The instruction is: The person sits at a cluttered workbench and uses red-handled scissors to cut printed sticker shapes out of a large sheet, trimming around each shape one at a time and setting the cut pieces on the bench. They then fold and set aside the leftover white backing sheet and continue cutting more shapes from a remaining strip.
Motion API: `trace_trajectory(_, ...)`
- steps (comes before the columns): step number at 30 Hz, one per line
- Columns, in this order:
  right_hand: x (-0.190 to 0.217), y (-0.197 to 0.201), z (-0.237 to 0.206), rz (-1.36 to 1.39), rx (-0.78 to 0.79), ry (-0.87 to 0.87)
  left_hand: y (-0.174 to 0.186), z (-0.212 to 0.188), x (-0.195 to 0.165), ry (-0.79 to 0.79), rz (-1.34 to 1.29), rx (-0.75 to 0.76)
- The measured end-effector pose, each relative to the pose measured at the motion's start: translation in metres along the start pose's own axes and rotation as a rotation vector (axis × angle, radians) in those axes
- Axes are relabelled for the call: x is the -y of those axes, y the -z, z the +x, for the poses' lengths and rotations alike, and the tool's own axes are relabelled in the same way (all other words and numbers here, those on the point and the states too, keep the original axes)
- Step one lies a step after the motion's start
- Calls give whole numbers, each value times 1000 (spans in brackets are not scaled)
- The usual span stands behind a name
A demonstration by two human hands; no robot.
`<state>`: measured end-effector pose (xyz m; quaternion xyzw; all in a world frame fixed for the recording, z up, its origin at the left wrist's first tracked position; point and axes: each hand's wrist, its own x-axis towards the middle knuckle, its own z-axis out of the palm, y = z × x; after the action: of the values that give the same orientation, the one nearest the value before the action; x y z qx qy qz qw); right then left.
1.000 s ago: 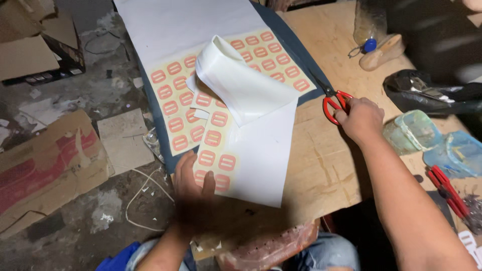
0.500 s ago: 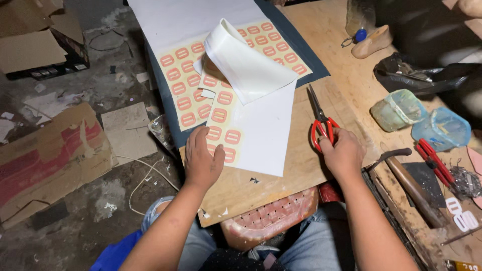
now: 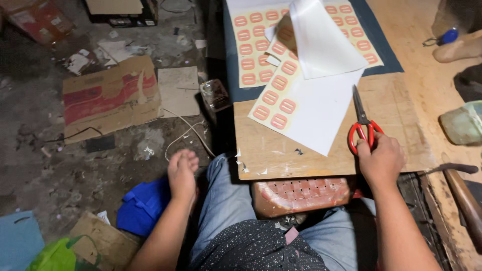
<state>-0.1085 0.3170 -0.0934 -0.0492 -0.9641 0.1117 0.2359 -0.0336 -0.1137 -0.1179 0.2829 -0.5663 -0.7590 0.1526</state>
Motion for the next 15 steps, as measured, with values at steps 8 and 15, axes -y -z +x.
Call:
trace_trajectory(8, -2, -11, -12, -39, -101, 80, 80, -60, 39, 121, 280, -192)
trace_trajectory(15, -4, -18, -15, -17, -136, 78, 139, -41, 23, 5, 193, -305)
